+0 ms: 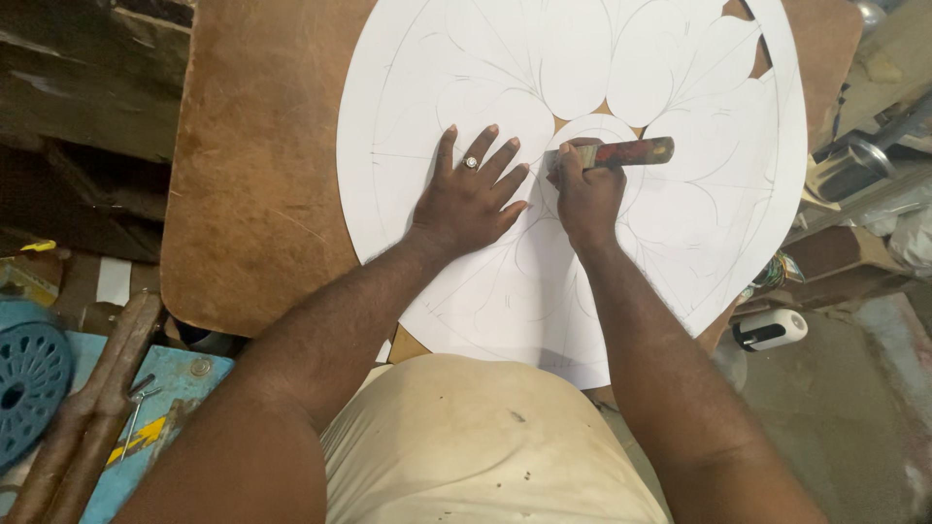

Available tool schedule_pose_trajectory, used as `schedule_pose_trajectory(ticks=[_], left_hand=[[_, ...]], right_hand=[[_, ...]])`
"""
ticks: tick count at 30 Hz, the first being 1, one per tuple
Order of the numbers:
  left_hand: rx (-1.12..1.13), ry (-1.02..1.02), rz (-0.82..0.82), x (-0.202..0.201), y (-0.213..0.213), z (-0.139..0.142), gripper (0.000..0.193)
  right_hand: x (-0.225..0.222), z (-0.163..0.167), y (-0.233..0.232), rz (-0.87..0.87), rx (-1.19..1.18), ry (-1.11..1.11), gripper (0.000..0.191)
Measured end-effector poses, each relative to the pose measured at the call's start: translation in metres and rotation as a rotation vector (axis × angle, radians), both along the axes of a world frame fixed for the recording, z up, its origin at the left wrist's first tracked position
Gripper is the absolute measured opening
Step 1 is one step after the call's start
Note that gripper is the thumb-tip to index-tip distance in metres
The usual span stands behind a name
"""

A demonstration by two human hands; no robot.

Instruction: The person holds a large circular white paper with a drawn floral pattern on a wooden board and cuts along the drawn lines with a knife, steadying the paper with the other hand and rotating the paper as they cut out sections of the design.

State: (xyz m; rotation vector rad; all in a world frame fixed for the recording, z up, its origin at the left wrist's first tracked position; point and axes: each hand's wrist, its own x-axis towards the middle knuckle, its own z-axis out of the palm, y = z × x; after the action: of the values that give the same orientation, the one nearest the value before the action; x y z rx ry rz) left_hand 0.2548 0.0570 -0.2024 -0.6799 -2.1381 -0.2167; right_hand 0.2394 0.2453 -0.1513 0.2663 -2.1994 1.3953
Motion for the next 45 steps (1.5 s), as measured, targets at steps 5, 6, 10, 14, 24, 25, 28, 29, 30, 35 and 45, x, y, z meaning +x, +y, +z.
schedule_pose_trajectory(ticks=[5,6,10,14,24,25,28,29,30,35,45], left_hand=[[-0.003,0.002,0.001,-0.002,0.000,-0.002,0.045],[0.006,0.006,-0.003,-0.002,0.000,-0.002,0.045],[0.012,0.016,-0.004,-0.005,0.001,-0.006,0.042],[0.012,0.052,0.003,-0.007,0.001,-0.008,0.041],[0.011,0.052,0.001,-0.008,0.000,-0.009,0.039],[0.008,0.047,0.004,-0.008,-0.001,-0.009,0.039],[0.000,0.041,0.008,-0.008,0.000,-0.010,0.039],[-0.003,0.039,0.008,-0.008,0.000,-0.010,0.039],[-0.002,0.038,0.008,-0.008,0.000,-0.010,0.039],[-0.009,0.030,0.016,-0.009,0.000,-0.012,0.039],[0.005,0.026,0.003,-0.008,-0.001,-0.012,0.038]], right_hand=[[-0.001,0.000,-0.002,0.007,-0.047,-0.006,0.021],[-0.001,0.000,-0.003,0.009,-0.047,-0.002,0.021],[-0.005,0.003,-0.004,-0.047,0.030,-0.019,0.020],[-0.007,0.004,-0.004,-0.036,0.101,-0.003,0.021],[-0.002,0.005,-0.002,0.056,0.086,-0.010,0.020],[-0.002,0.004,-0.002,0.042,0.106,-0.010,0.020],[-0.002,0.005,-0.003,0.015,0.146,-0.018,0.020],[-0.001,0.005,-0.003,0.015,0.146,-0.026,0.020],[-0.001,0.006,-0.003,0.015,0.145,-0.035,0.020],[0.001,0.005,-0.001,0.016,0.186,-0.051,0.021],[0.001,0.002,0.004,0.080,0.192,-0.048,0.021]])
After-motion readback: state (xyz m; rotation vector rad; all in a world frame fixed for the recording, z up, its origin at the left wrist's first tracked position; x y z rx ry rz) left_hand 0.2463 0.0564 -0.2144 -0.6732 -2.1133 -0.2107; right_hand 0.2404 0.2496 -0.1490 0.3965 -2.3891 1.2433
